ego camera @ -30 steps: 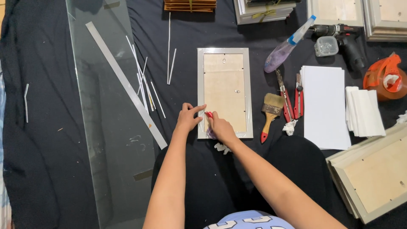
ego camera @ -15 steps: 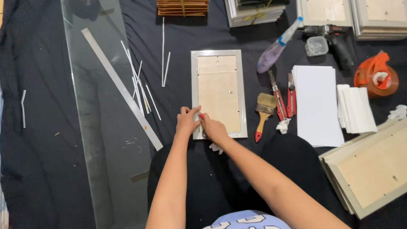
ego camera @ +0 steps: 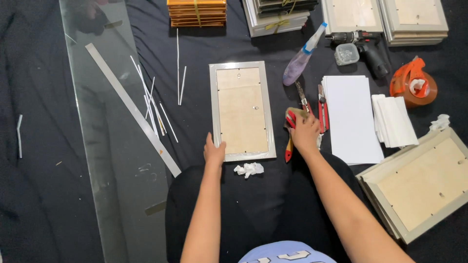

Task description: The person is assembling picture frames by applying adhesive to the backing boards and brushing the glass surfaces to clean them.

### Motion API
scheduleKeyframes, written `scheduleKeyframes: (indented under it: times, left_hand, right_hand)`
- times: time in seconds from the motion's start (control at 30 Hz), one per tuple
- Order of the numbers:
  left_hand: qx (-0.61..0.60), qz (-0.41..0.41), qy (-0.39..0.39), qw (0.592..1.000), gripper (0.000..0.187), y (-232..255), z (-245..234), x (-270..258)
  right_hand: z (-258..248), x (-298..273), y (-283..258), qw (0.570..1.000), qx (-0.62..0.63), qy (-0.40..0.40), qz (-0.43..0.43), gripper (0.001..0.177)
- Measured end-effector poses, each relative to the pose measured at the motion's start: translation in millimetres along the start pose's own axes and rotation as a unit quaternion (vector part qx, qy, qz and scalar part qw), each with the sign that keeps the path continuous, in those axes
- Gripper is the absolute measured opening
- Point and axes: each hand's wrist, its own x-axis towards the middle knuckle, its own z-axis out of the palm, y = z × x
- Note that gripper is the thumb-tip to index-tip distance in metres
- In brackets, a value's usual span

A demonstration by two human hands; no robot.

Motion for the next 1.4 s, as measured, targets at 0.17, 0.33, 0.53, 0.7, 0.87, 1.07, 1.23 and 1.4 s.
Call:
scheduleKeyframes:
  times: [0.17, 0.33, 0.53, 0.7, 0.87, 1.07, 1.23, 1.4]
  left_hand:
    - [0.028, -0.021, 0.005, 0.999, 0.084, 0, 8, -37]
    - [0.088, 0.005, 0.018, 0.996, 0.08, 45, -10, -75]
    - [0.125, 0.057, 0.078, 0.987, 0.079, 39, -10, -52]
    - [-0.142, 0.022, -0.001, 0.99, 0.07, 48, -20, -56]
    - [-0.23, 0.049, -0.089, 0.968, 0.056, 51, -33, -83]
    - [-0.225, 0.121, -0.081, 0.963, 0.045, 50, -26, -140]
    - [-0.262, 0.114, -0.093, 0.954, 0.066, 42, -38, -204]
    - [-0.259, 0.22, -0.171, 0.925, 0.04, 45, -30, -231]
  right_hand:
    - [75, -6, -2, 0.982, 0.129, 0.097, -0.103, 0.035]
    - [104, -38, -23, 0.982, 0.177, 0.022, -0.055, 0.047]
    - [85, -39, -47, 0.975, 0.216, -0.045, 0.042, 0.059]
    - [114, -15, -28, 0.866, 0.375, -0.198, 0.263, 0.065]
    - [41, -22, -42, 0.851, 0.393, -0.224, 0.266, 0.066]
    - [-18, -45, -52, 0.855, 0.398, -0.18, 0.279, 0.071]
    - [-62, -68, -22, 0.78, 0.544, -0.196, 0.237, 0.051]
    - [-177, -123, -17, 0.738, 0.591, -0.175, 0.276, 0.053]
